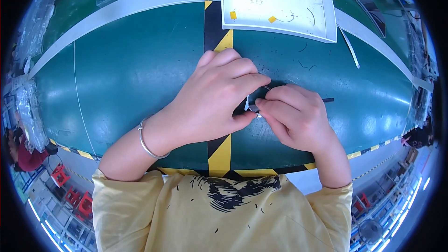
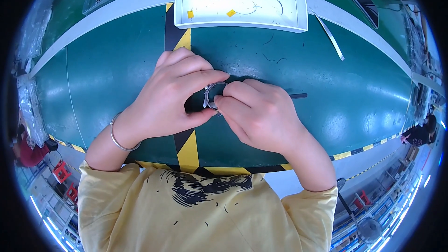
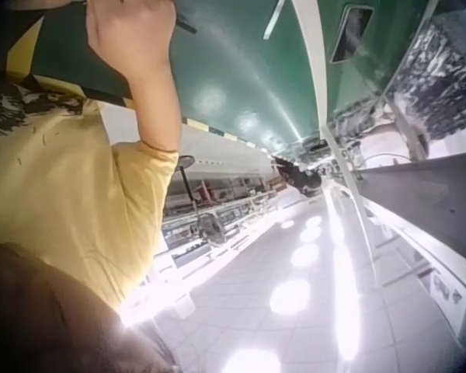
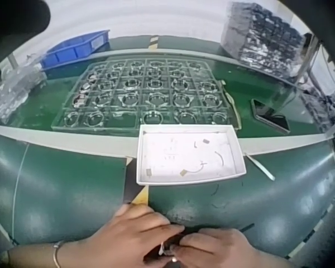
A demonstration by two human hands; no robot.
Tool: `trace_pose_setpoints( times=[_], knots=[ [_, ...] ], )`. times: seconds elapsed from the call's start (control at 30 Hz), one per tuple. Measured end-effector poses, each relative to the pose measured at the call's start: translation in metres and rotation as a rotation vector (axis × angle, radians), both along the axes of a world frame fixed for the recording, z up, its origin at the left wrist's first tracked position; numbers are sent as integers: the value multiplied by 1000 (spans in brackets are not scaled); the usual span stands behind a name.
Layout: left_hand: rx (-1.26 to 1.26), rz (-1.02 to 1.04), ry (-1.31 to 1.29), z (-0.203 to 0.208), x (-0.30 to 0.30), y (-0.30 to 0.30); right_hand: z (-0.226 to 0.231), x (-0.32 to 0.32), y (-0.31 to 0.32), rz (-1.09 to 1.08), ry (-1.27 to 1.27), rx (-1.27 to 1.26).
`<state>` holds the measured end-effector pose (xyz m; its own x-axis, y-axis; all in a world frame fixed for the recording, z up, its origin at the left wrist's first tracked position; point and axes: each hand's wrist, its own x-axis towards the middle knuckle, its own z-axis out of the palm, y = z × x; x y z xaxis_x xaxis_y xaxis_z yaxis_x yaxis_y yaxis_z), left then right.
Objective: The person applies a strip along the inner edge of a circular watch case, pressing it in place with a small tool.
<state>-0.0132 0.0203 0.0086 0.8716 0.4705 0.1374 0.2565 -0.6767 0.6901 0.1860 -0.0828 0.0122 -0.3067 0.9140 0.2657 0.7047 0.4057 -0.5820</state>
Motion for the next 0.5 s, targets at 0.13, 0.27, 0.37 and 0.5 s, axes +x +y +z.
trace_pose_setpoints(
  times=[0.13,0.27,0.37,0.5],
  knots=[
    [-2,1,-8,-2,1,0,-4,3,1,18,67,-9],
    [-9,-1,-10,-2,0,0,-3,1,0,5,42,-18],
    [-6,-1,-7,-2,0,0,-3,-3,-1,-26,23,-7],
    [5,4,-15,-2,1,0,-4,-7,-4,-66,-9,14]
  ],
)
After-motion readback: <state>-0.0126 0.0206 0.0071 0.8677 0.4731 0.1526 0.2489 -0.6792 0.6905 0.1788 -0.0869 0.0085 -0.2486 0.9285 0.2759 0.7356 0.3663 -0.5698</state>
